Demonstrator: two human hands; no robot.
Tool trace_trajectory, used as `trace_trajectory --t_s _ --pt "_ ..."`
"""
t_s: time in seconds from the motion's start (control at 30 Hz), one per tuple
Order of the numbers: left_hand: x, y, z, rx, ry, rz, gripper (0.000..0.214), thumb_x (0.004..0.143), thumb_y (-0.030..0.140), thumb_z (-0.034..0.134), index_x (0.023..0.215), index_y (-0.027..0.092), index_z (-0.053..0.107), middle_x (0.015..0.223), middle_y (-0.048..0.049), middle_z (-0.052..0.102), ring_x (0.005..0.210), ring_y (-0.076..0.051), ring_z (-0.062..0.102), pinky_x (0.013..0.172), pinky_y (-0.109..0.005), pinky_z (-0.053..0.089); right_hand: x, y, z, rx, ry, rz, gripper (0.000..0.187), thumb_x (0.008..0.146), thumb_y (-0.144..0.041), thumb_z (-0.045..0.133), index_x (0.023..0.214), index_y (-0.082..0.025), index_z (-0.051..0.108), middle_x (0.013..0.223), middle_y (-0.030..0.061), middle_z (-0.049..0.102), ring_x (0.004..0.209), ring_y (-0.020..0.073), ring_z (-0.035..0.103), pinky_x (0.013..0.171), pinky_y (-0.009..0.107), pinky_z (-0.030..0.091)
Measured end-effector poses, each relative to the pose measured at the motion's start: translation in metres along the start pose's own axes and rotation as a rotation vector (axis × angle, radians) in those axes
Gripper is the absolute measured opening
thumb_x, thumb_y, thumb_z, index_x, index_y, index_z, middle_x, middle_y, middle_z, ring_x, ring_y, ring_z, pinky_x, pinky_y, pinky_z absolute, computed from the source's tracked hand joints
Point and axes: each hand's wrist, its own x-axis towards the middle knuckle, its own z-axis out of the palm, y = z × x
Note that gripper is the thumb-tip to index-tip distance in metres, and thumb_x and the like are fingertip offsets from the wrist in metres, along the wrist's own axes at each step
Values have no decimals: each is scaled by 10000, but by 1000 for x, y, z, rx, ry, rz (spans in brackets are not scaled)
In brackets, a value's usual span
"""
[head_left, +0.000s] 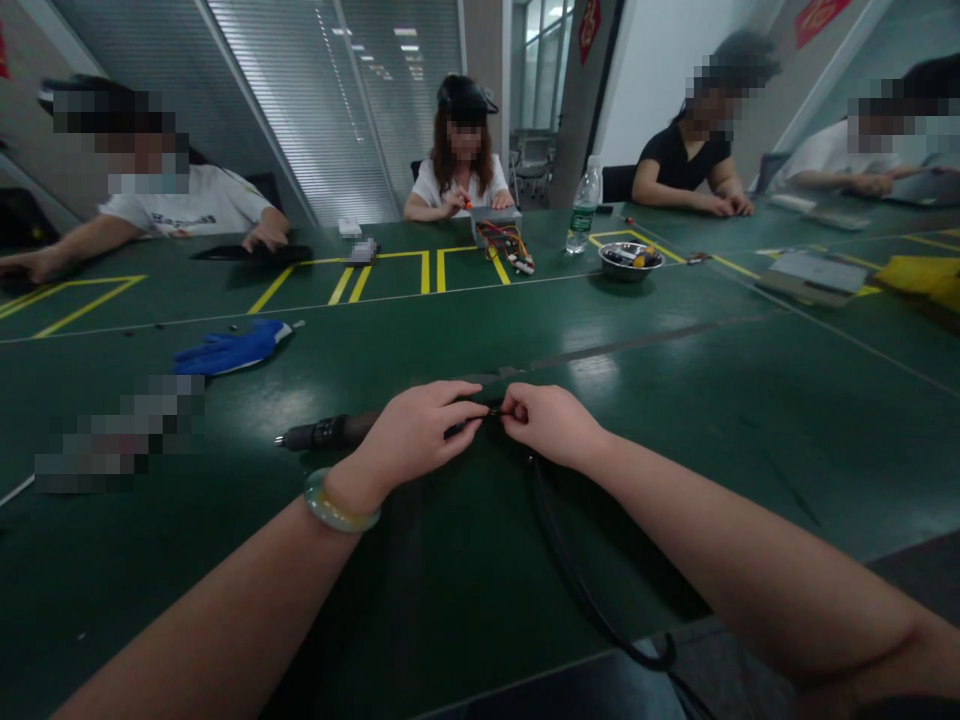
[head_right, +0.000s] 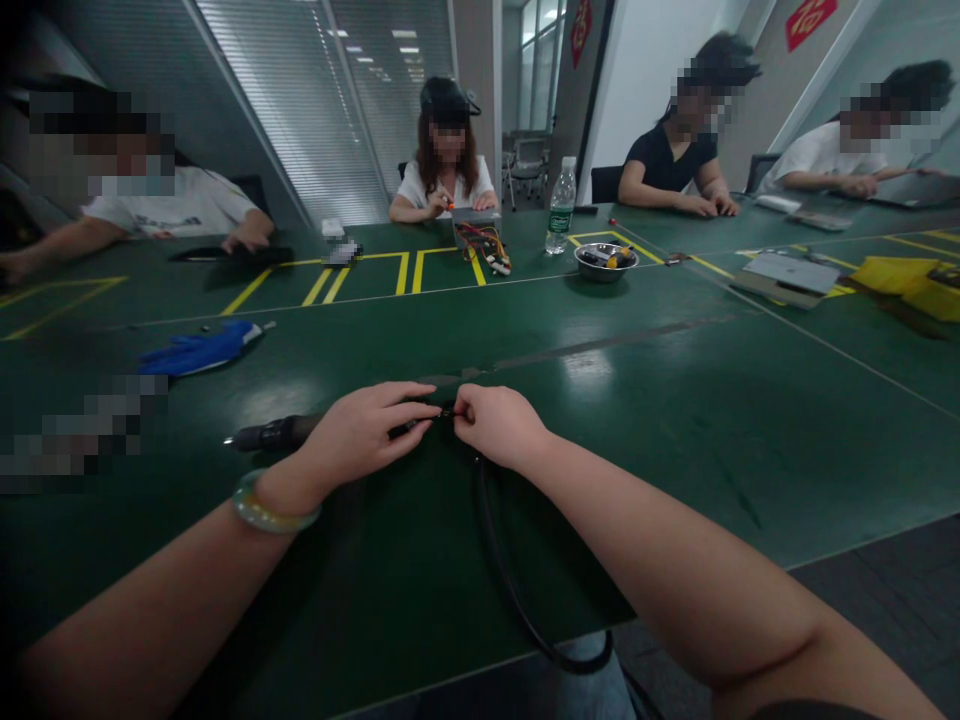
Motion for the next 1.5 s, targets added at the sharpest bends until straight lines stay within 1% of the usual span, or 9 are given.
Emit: trace_trajectory --t_s 0.2,0.27,0.4,0.5,0.67,0.97,1.2,1.5 --pt "1 5 -1 -53 -42 43 336 914 284 517 1227 265 637 1327 -42 583 1167 -230 568 993 -438 478 1 0 0 -18 -4 22 39 790 -201 624 824 -213 612 709 -49 637 629 100 556 555 222 320" --pt "1 5 -1 -61 -41 28 336 918 277 511 1231 269 632 1336 -35 577 1174 -224 565 998 -436 476 1 1 1 -13 -9 22 36 786 -203 625 818 -214 611 700 -52 633 625 100 553 552 221 317" --pt "1 4 2 -74 -5 -53 355 923 260 501 1266 255 597 1347 -31 569 1201 -206 550 1020 -414 466 2 3 2 -11 -22 18 38 790 -215 629 824 -216 613 686 -53 629 616 101 549 547 222 308" --pt "0 3 4 -71 -3 -80 326 922 264 502 1227 254 615 1334 -25 579 1190 -201 559 1020 -407 466 1 3 2 -17 -23 17 31 794 -217 628 822 -217 616 691 -51 631 616 102 548 546 225 301" --pt "0 2 5 -53 -50 -74 302 919 280 502 1189 269 636 1349 -15 569 1188 -210 563 1008 -406 475 1 3 1 -12 -26 -1 35 801 -216 625 836 -220 621 712 -51 637 626 99 547 548 225 300" --pt "0 1 6 -68 -42 -83 294 917 290 508 1177 279 644 1308 -6 600 1164 -203 582 989 -402 489 1 3 -2 -42 -48 -11 44 816 -217 628 860 -219 630 714 -43 636 632 103 550 560 227 312" --pt "-1 -1 6 -62 -31 -46 305 912 270 514 1188 270 644 1296 -22 607 1153 -207 586 970 -410 497 0 0 -3 -56 -55 10 42 826 -222 623 865 -222 637 721 -36 646 645 116 569 562 228 329" --pt "0 1 6 -77 -36 -70 295 914 276 517 1178 276 648 1292 -12 610 1152 -203 587 976 -408 493 1 2 3 -34 -17 16 65 857 -275 619 855 -214 639 742 -27 661 636 113 577 550 225 332"
